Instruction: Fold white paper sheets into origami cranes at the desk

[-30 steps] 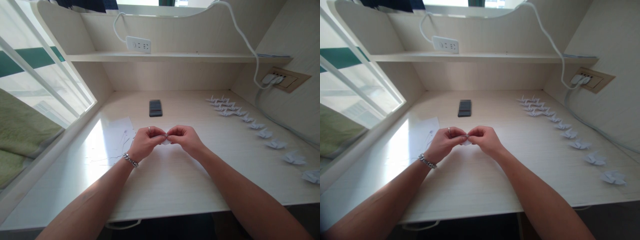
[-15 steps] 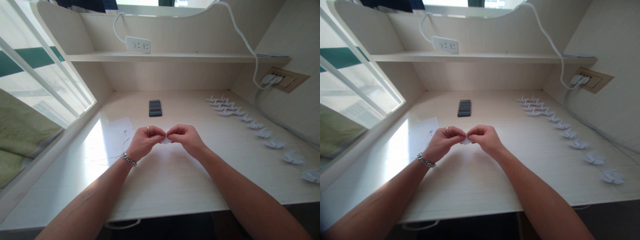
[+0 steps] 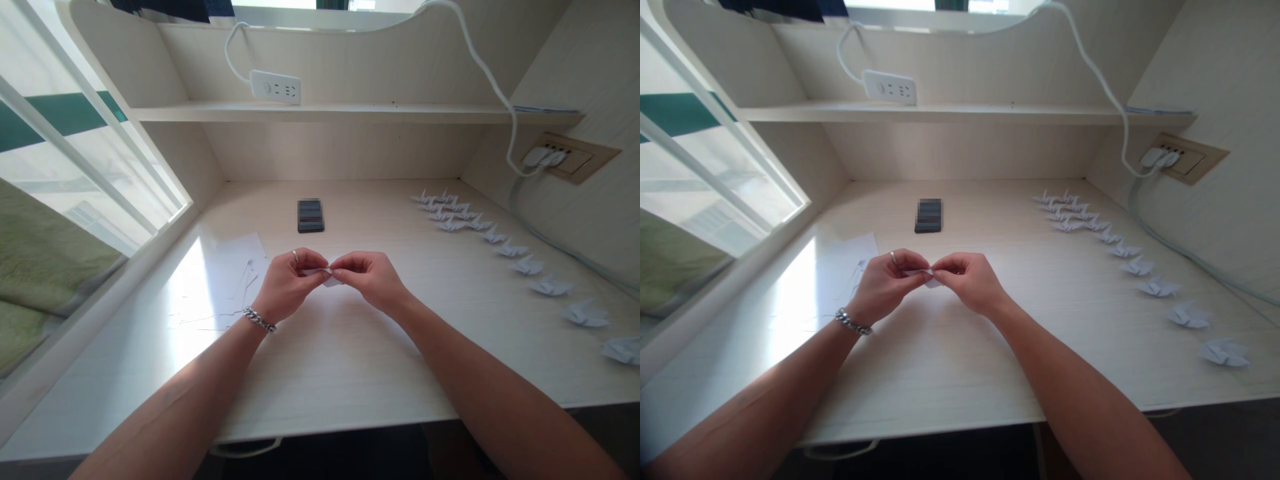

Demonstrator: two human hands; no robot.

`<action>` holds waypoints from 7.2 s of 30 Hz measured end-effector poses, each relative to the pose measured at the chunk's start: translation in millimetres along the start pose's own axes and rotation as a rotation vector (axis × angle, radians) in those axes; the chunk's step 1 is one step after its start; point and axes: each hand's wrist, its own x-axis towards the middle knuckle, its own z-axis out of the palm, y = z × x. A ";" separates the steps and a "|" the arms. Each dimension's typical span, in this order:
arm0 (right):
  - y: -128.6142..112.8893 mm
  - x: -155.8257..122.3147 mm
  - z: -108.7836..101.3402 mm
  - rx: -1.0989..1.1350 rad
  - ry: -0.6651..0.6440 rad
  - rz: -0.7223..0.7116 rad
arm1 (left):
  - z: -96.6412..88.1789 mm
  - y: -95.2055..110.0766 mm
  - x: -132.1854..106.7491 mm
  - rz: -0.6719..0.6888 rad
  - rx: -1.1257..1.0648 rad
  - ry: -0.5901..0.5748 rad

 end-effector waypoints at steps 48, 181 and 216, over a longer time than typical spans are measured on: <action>2.0 -3.1 3.4 -0.120 0.094 -0.171 | 3.7 3.8 -0.1 0.033 -0.096 0.058; 2.7 -1.5 6.8 -0.063 0.055 -0.065 | 4.6 -1.2 -0.7 0.013 -0.022 -0.030; 4.6 3.1 -10.6 -0.092 -0.027 0.041 | -2.9 -2.5 1.1 -0.012 0.091 -0.091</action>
